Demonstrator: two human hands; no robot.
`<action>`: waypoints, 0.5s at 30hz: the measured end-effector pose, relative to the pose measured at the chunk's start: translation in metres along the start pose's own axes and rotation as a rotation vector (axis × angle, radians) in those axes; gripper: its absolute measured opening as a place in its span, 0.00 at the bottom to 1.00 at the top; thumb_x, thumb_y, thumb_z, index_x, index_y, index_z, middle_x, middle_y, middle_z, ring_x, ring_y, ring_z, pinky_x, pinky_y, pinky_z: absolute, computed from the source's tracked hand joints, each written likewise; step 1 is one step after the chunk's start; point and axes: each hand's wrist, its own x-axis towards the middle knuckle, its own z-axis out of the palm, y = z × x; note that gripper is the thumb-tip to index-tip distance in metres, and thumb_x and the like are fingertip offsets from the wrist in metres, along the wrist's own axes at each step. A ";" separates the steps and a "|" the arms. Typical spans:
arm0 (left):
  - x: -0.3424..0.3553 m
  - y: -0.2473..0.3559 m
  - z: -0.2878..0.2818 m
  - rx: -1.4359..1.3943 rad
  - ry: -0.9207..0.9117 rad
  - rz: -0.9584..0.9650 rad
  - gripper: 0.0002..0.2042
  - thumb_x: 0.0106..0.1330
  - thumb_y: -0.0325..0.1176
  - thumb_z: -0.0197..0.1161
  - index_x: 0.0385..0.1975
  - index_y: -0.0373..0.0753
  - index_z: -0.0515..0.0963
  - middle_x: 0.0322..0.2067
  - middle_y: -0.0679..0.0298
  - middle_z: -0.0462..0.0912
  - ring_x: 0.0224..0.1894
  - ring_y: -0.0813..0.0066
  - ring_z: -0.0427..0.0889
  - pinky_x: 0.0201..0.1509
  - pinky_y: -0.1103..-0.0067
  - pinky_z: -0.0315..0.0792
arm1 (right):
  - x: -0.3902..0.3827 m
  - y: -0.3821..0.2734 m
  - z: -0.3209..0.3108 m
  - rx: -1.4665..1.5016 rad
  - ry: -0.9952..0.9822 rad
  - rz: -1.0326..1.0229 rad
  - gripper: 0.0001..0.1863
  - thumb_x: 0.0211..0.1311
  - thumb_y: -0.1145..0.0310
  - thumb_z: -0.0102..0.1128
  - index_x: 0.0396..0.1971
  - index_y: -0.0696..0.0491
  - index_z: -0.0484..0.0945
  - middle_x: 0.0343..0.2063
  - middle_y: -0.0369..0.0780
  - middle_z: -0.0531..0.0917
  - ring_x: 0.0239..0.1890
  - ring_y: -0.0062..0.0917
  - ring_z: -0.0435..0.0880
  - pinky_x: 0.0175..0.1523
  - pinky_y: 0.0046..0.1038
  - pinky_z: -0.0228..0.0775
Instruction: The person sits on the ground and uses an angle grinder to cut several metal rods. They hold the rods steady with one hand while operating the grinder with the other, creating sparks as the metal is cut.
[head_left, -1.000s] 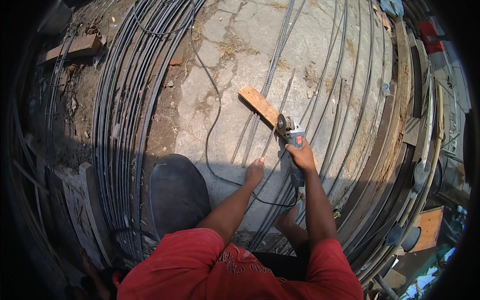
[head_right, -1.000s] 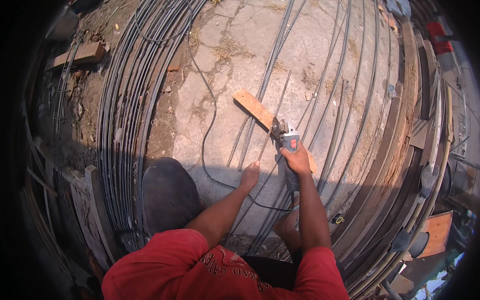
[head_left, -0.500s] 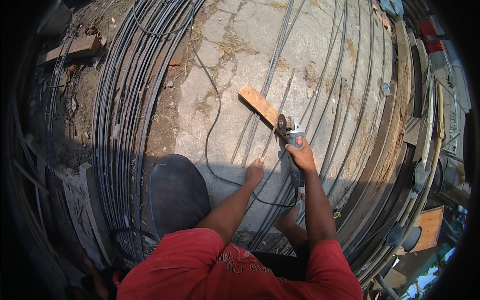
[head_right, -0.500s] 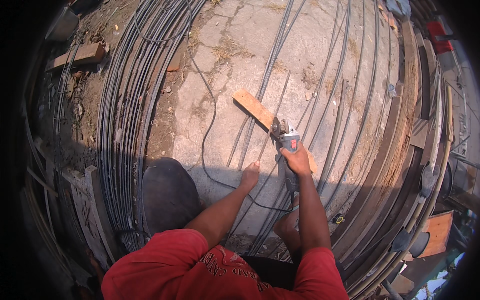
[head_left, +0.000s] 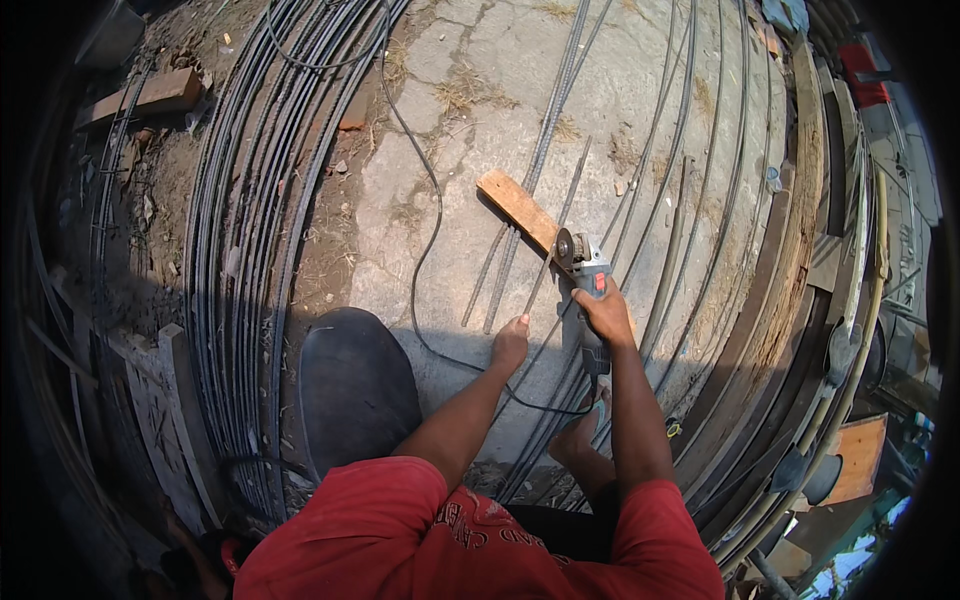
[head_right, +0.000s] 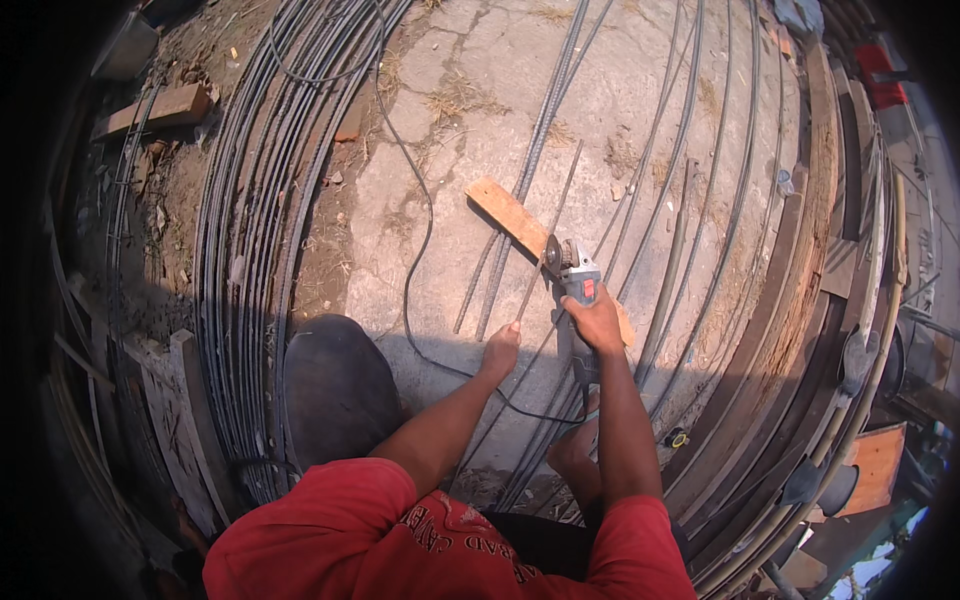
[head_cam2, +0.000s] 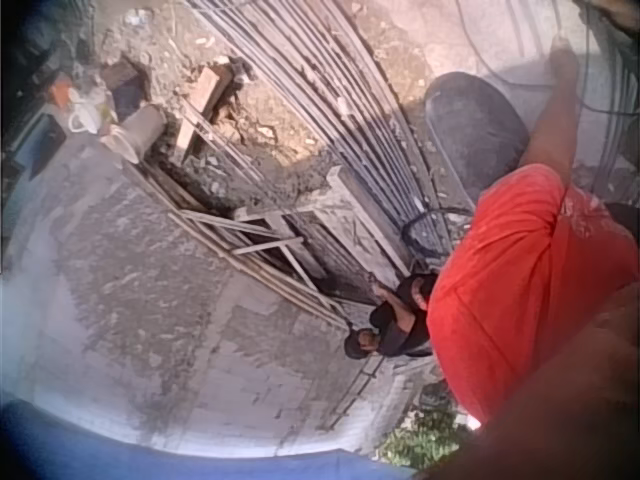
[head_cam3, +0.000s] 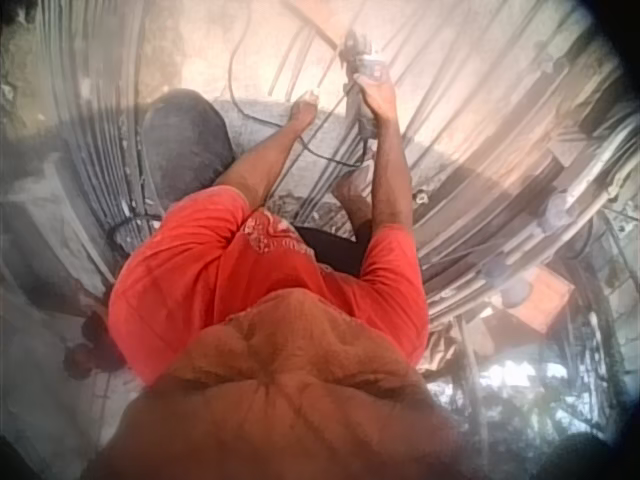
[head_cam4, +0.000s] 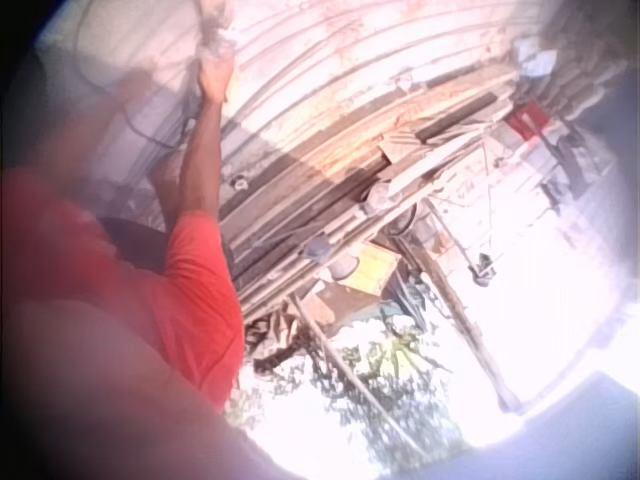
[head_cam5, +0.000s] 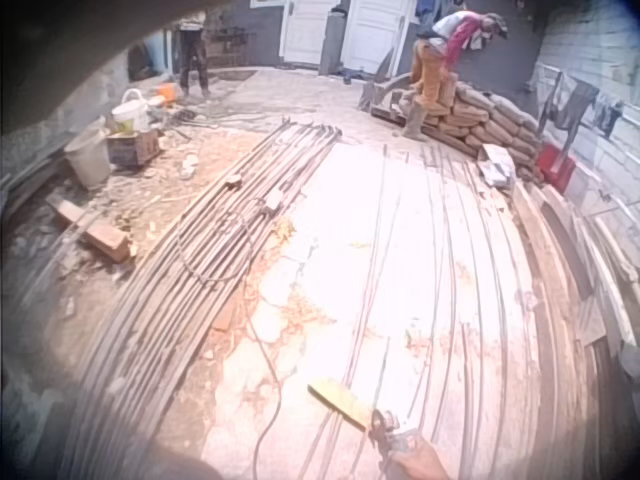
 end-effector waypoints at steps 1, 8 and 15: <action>0.000 -0.001 0.000 0.002 0.005 0.012 0.30 0.78 0.60 0.41 0.34 0.37 0.78 0.33 0.46 0.80 0.41 0.44 0.80 0.49 0.58 0.71 | 0.000 -0.002 0.000 -0.014 0.001 0.003 0.30 0.54 0.56 0.75 0.49 0.61 0.78 0.43 0.52 0.87 0.47 0.43 0.86 0.54 0.38 0.76; 0.003 -0.005 0.004 0.007 0.012 0.044 0.29 0.78 0.59 0.41 0.34 0.37 0.77 0.32 0.46 0.80 0.40 0.43 0.79 0.48 0.57 0.70 | 0.005 0.005 0.000 0.034 -0.016 0.001 0.30 0.54 0.56 0.75 0.51 0.61 0.78 0.43 0.51 0.87 0.48 0.40 0.87 0.55 0.36 0.76; 0.003 -0.005 0.004 -0.025 0.002 0.019 0.28 0.78 0.58 0.42 0.35 0.38 0.78 0.33 0.46 0.80 0.41 0.43 0.80 0.48 0.57 0.70 | 0.014 0.016 0.003 0.074 -0.039 0.011 0.29 0.55 0.58 0.75 0.51 0.61 0.78 0.44 0.49 0.87 0.48 0.37 0.87 0.55 0.35 0.76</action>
